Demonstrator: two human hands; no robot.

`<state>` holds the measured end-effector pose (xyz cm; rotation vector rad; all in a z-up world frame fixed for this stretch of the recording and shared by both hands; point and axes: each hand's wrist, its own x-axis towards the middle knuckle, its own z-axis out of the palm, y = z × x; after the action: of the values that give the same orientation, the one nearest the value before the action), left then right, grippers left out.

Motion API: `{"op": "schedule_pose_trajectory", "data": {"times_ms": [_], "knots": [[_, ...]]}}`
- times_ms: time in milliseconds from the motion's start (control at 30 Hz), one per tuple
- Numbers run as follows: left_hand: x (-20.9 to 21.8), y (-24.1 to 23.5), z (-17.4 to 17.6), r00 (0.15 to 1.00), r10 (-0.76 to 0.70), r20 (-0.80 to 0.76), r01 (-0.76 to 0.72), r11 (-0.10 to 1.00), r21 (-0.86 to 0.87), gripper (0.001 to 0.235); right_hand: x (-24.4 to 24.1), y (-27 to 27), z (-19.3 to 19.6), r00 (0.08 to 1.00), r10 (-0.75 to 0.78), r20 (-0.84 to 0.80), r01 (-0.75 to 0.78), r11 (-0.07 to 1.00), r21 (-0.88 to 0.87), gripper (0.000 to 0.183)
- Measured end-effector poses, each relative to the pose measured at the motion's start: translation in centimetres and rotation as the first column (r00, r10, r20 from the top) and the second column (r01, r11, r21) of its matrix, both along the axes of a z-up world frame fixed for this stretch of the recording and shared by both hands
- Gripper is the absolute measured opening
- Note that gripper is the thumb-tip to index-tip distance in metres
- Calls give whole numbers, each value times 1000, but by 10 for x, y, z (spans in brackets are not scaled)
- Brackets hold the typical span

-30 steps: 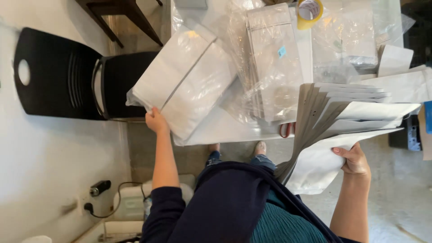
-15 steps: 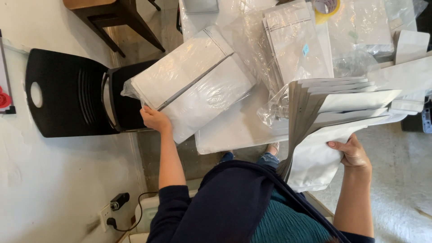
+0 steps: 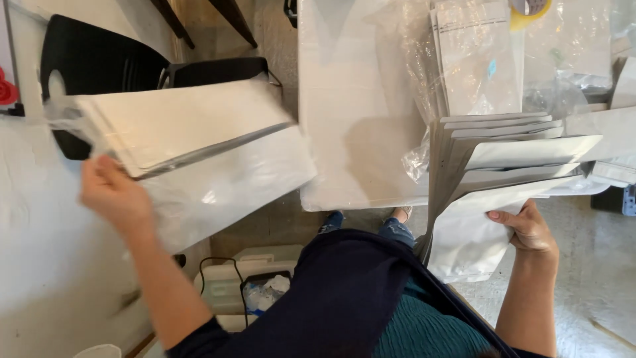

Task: The person organizes a stack of black components and inserts them into white bags, then sorts and stacks the prepared bags on a workspace.

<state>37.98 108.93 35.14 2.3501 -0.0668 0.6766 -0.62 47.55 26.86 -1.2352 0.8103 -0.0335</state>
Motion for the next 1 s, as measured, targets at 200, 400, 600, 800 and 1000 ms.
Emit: {"op": "schedule_pose_trajectory", "data": {"times_ms": [200, 400, 600, 800, 1000], "knots": [[68, 13, -12, 985, -4, -170, 23, 994, 109, 27, 30, 25, 20, 995, 90, -32, -91, 996, -22, 17], [169, 12, -129, 992, -3, -123, 32, 972, 235, 38, 107, 74, 46, 962, 245, -118, -259, 958, -126, 71], [208, 93, -215, 925, 370, 80, -372, 928, 12, 32, 172, 123, 18, 884, 467, -13, -465, 883, 64, 27], [129, 49, -295, 617, 245, -747, -724, 548, -419, 21, 189, 145, 20, 914, 404, 33, -405, 912, 59, 24], [15, -128, -275, 920, -173, -352, 72, 957, -282, 16, 111, 84, -20, 945, 328, -1, -328, 943, 64, 28]]}}
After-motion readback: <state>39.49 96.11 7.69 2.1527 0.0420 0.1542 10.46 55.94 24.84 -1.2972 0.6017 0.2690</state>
